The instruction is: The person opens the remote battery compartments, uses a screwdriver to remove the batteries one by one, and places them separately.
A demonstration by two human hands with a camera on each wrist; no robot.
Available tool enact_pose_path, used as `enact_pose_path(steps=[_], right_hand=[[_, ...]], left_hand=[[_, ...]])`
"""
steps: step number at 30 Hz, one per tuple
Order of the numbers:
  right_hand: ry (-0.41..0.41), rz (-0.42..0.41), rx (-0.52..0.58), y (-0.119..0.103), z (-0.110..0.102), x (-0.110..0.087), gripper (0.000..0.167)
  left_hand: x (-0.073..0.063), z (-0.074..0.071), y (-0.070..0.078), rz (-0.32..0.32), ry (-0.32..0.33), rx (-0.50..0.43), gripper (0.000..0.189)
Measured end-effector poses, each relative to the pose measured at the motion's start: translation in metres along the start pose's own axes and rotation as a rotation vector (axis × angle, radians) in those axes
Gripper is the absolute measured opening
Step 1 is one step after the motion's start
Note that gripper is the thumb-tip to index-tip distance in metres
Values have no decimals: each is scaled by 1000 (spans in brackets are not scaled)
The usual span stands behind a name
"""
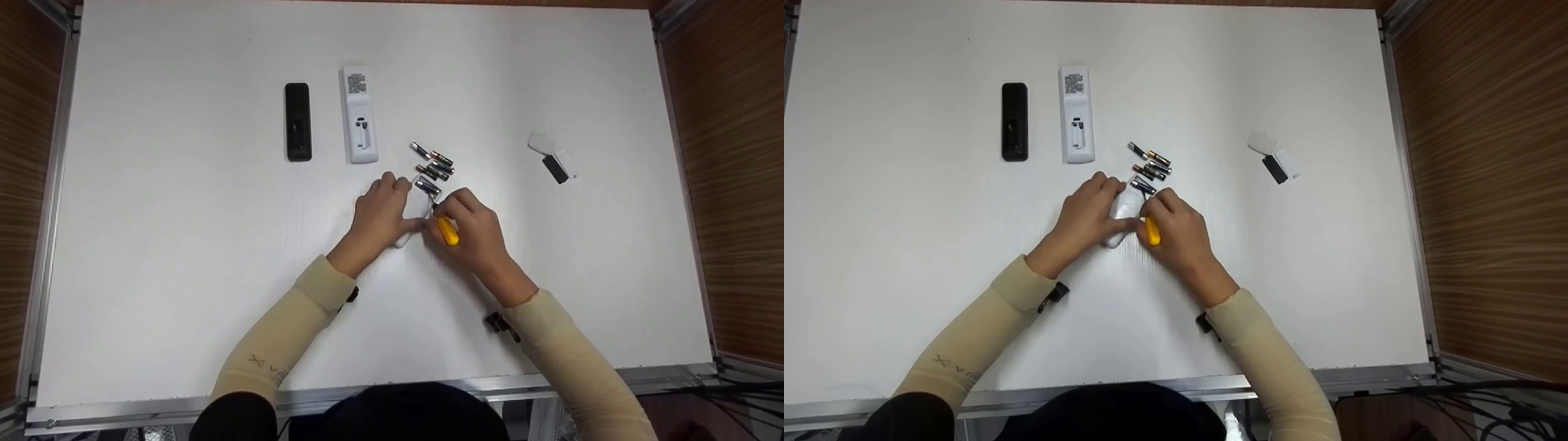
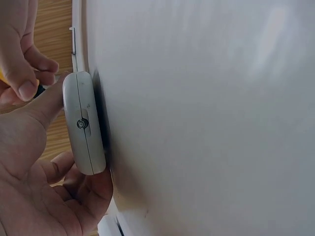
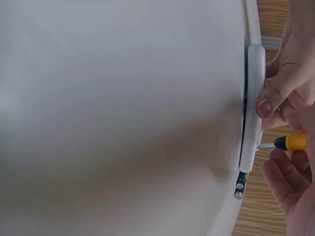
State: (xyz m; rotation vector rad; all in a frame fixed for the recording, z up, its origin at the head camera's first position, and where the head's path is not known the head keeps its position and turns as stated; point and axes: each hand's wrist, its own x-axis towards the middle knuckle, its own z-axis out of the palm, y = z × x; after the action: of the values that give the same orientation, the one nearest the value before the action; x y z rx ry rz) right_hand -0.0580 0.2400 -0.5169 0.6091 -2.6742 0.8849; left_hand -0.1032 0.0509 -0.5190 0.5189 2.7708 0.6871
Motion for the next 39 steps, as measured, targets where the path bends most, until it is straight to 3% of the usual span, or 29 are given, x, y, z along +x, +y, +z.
enact_pose_path(steps=[11,39], right_hand=[[-66,1,-24,4,-2,-4,17],[74,-9,8,11,-14,2,6]], left_hand=[[-2,-1,-1,4,2,-12,69],[0,-1,0,-5,-20,-28,64]])
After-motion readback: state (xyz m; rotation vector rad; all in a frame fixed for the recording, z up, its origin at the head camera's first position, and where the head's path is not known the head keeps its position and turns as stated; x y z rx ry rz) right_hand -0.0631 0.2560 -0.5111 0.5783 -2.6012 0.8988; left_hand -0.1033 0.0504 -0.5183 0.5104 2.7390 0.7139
